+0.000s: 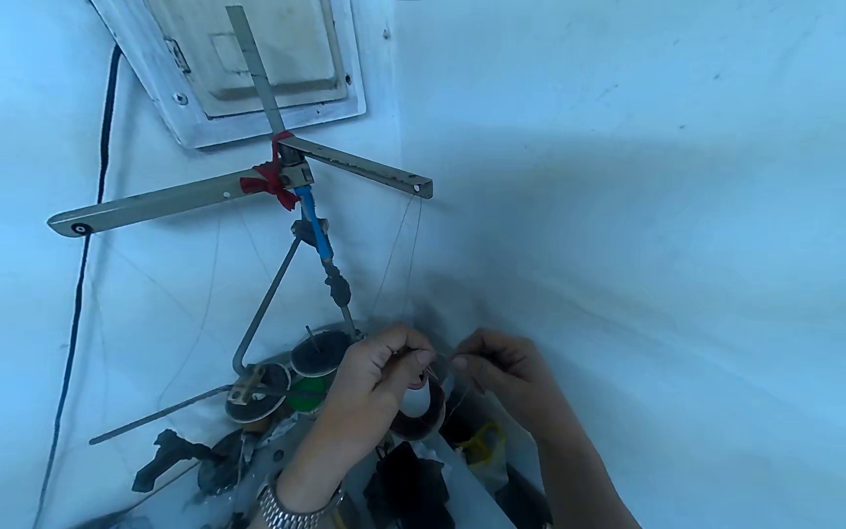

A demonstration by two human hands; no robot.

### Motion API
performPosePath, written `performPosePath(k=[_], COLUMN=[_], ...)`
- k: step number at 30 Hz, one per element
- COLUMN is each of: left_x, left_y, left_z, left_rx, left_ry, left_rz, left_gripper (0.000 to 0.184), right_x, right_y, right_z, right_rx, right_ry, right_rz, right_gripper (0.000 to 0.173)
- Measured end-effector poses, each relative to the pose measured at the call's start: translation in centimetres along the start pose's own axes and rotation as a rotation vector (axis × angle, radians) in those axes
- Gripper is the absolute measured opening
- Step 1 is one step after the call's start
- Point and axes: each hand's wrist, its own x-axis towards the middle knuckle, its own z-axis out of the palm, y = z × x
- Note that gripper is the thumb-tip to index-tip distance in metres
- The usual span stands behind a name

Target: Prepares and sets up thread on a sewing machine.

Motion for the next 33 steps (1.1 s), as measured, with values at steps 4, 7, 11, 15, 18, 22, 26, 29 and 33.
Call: performPosePath(k=[4, 7, 11, 15, 18, 22, 26, 29, 33], left_x=[0.0, 0.2, 0.4, 0.7, 0.6, 0.3, 0.2, 0.2, 0.3], left_y=[-0.1, 0.0, 0.1, -0.1, -0.1, 0.0, 0.2, 0.3, 0.7], left_z=[0.2, 0.6, 1.7, 2.1, 2.3, 2.7, 2.9, 2.9, 3.0], left_rx=[0.016, -0.039, -0.172, -0.202, -0.24, -0.317, -0.514, -0.59, -0.647], left_ry=[0.134, 0.153, 0.145, 0.188, 0.206, 0.257, 0.265, 0.266, 0.268], left_rz=[0.021, -0.006, -0.085, -0.13, -0.144, -0.171, -0.21, -0.237, -0.265], left_gripper=[0.013, 0.012, 0.01, 0.009, 0.01, 0.011, 0.013, 0.014, 0.012], right_x=[-0.2, -0.2, -0.1, -0.1, -0.1, -0.2, -0.4, -0.4, -0.4], right_y=[1.1, 1.2, -0.3, -0.7, -0.4, 0.1, 0.3, 0.2, 0.6], right_z=[0.4, 1.6, 3.8, 4.9, 5.2, 5.3, 5.0, 4.8, 4.8], right_rx=[0.085, 0.32, 0.572, 0.623, 0.617, 0.581, 0.545, 0.544, 0.559], right_ry=[0.303, 0.434, 0.424, 0.341, 0.284, 0.196, 0.147, 0.103, 0.057], right_rz=[0.213, 0.247, 0.155, 0.023, -0.038, -0.074, -0.089, -0.093, -0.092], right_gripper=[0.012, 0.014, 0.017, 0.016, 0.016, 0.021, 0.026, 0.027, 0.028])
